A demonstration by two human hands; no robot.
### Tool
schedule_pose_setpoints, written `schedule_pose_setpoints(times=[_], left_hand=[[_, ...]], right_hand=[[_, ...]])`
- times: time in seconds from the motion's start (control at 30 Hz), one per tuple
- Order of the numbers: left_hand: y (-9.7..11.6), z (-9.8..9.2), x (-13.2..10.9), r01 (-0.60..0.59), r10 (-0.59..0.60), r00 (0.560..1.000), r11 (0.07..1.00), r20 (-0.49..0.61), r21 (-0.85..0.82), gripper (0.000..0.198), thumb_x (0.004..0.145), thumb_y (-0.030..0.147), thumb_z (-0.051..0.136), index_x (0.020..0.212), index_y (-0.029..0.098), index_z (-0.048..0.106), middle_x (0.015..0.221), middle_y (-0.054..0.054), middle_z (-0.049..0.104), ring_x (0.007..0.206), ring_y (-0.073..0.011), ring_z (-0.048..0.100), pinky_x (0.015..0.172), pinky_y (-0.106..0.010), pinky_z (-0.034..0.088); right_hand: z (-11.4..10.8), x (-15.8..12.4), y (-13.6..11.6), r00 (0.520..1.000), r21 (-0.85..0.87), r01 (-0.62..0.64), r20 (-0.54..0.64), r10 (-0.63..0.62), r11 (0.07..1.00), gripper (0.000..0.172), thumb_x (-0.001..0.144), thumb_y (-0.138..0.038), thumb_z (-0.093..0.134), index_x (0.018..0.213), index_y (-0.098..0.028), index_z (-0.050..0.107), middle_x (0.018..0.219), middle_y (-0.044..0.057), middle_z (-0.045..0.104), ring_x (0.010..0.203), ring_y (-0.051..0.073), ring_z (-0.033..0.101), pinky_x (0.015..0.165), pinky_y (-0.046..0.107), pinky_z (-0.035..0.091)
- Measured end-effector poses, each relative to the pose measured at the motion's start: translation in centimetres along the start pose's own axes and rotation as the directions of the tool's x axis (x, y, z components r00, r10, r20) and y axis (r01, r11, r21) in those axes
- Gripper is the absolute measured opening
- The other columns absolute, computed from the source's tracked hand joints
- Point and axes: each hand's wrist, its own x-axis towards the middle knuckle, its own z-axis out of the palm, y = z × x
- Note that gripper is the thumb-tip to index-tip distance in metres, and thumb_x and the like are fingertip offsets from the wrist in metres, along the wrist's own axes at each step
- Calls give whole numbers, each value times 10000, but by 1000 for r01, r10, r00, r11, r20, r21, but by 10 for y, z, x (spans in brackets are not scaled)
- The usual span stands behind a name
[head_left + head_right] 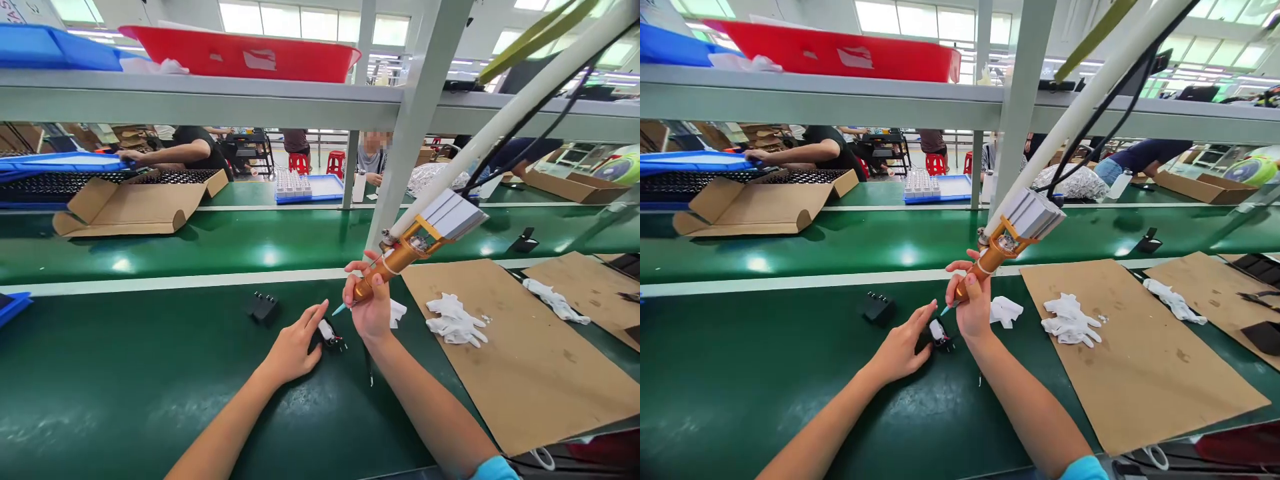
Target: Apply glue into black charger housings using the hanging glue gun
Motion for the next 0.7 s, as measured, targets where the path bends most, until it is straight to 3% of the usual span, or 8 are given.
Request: schedule_pose_setpoints(times=[0.17,0.33,0.43,0.57,0.7], left_hand=[[-1,2,3,-48,48,999,974,-2,-220,1000,747,131,617,1497,299,-23,1362,-80,485,1224,-240,478,1045,-452,394],[-1,-2,0,-17,17,1000,1000,14,-15,863,797,277,667,1480,282,139,1080,-63,577,988,-237,587,871,-421,513],[1,-6,-3,-103,108,994,984,-29,143,843,810,347,666,1479,298,156,1230,-117,504,1066,-267,563,876,-435,513],[11,2,-1,-239,253,967,929,-11,284,669,857,264,608,1428,401,287,1486,-139,220,1137,-272,543,876,-417,516],[22,15,6,-246,259,966,916,3,318,619,904,132,469,1420,428,301,1485,-137,221,1078,-245,592,802,-375,544]], right_hand=[[-8,5,1,1000,-20,8,-3,-8,1000,343,844,-466,485,1139,-295,449,886,-5,559,435,66,431,376,219,305],[-13,10,1,1000,19,28,1,-28,999,301,859,-400,510,1134,-283,483,884,-3,586,445,62,458,388,208,317],[-17,13,2,999,13,40,-15,-40,999,289,865,-390,509,1134,-286,487,884,-4,594,446,62,458,385,202,315],[-21,17,4,998,-20,52,-42,-53,998,295,862,-401,509,1135,-291,480,884,-7,594,441,62,449,378,201,305],[-25,21,5,997,-41,56,-59,-59,998,305,856,-402,514,1138,-292,471,878,-13,588,440,63,448,382,204,302]])
